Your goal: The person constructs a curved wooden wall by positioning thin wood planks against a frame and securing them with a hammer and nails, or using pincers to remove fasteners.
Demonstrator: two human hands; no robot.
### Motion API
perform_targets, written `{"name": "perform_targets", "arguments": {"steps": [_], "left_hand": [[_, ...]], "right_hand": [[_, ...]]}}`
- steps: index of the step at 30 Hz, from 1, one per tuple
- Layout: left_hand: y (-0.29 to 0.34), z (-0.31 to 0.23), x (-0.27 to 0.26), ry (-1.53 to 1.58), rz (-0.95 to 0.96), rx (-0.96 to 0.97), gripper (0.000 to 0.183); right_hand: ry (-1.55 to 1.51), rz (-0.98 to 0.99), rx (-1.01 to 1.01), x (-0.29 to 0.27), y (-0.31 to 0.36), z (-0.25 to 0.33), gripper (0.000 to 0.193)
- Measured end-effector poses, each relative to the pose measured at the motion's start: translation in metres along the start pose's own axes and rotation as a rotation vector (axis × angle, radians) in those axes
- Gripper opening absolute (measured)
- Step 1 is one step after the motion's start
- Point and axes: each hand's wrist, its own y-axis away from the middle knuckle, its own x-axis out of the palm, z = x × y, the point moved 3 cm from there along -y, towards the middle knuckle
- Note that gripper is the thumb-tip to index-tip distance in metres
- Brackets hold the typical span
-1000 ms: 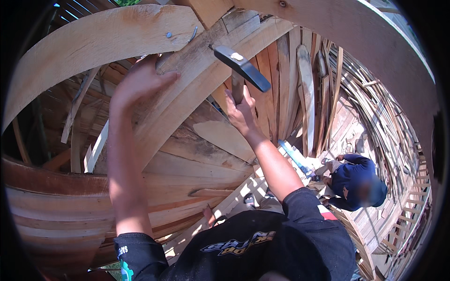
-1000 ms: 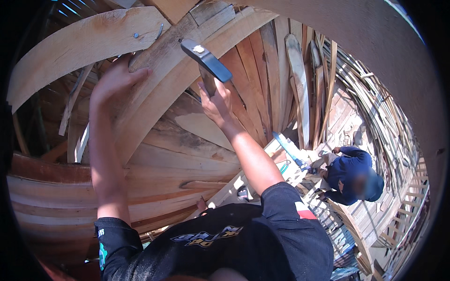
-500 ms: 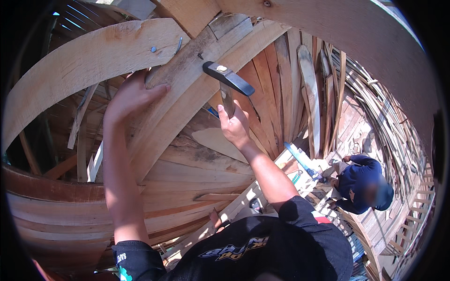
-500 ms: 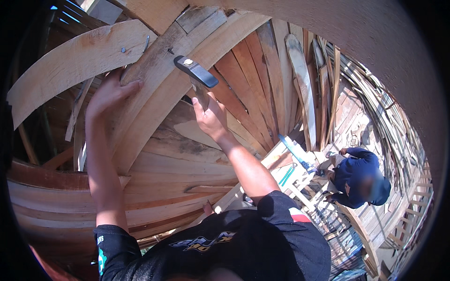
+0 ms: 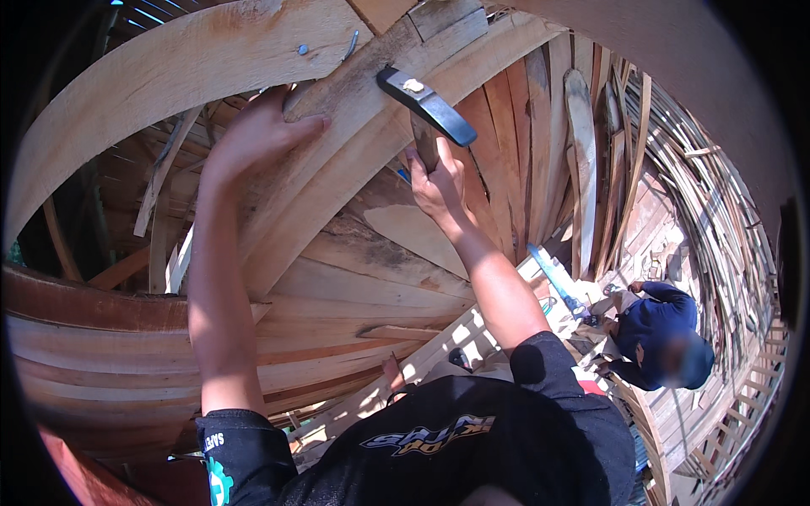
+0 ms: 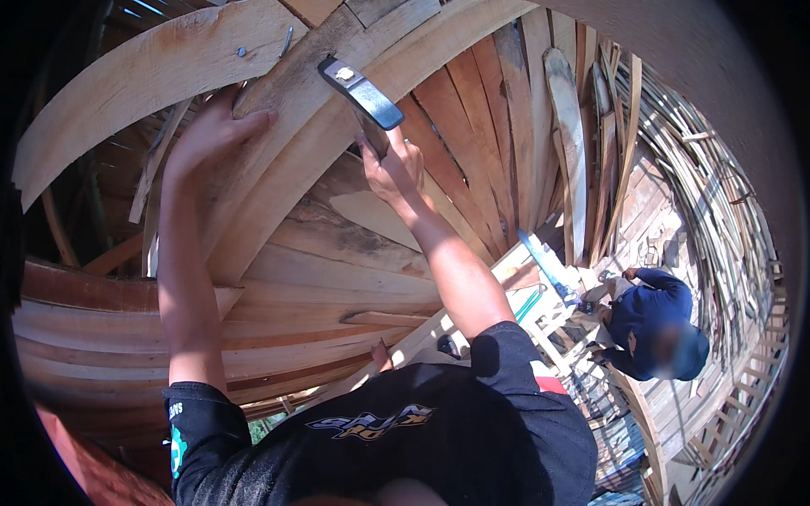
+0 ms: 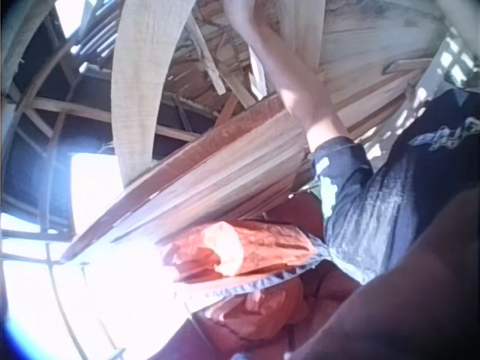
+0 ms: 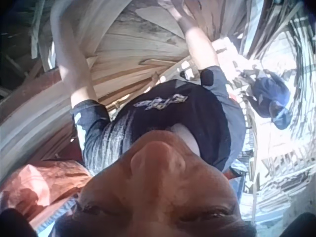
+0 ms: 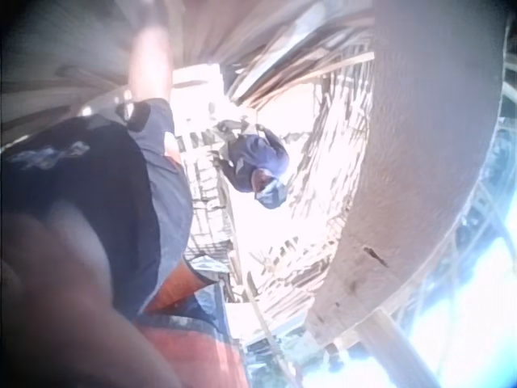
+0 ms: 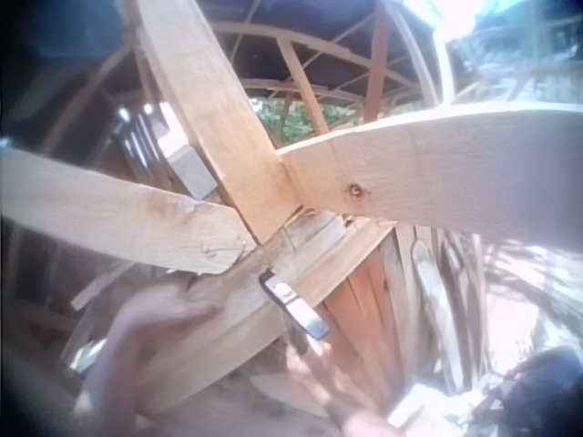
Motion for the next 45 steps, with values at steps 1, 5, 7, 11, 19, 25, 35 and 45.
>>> {"name": "perform_targets", "arguments": {"steps": [1, 5, 7, 11, 19, 25, 35, 45], "left_hand": [[0.005, 0.011, 0.003, -0.026, -0.029, 0.027, 0.080], [0.017, 0.020, -0.002, 0.016, -0.063, 0.004, 0.092], [0.010, 0.011, -0.005, 0.017, -0.008, -0.023, 0.102], [0.008, 0.010, -0.009, 0.090, -0.071, -0.050, 0.105], [0.021, 0.002, -0.011, 0.180, -0.056, -0.110, 0.108], [0.020, -0.006, -0.010, 0.167, 0.010, -0.060, 0.111], [0.068, 0.002, -0.012, 0.037, -0.344, 0.239, 0.071], [0.279, 0.060, 0.238, 0.387, 0.353, 0.216, 0.058]], "right_hand": [[0.033, 0.011, -0.052, -0.003, 0.002, 0.020, 0.030], [-0.345, -0.164, -0.210, -0.008, 0.015, 0.035, 0.030], [-0.680, -0.292, -0.155, 0.000, 0.011, 0.030, 0.029], [-0.268, -0.152, -0.003, 0.006, 0.010, 0.014, 0.028], [-0.210, -0.080, 0.115, -0.007, 0.009, 0.023, 0.033], [-0.432, -0.240, 0.012, 0.009, 0.008, 0.026, 0.030], [0.300, 0.136, 0.329, -0.078, 0.120, -0.027, 0.030], [0.923, 0.499, 1.337, -0.258, 0.489, -0.099, 0.034]]}}
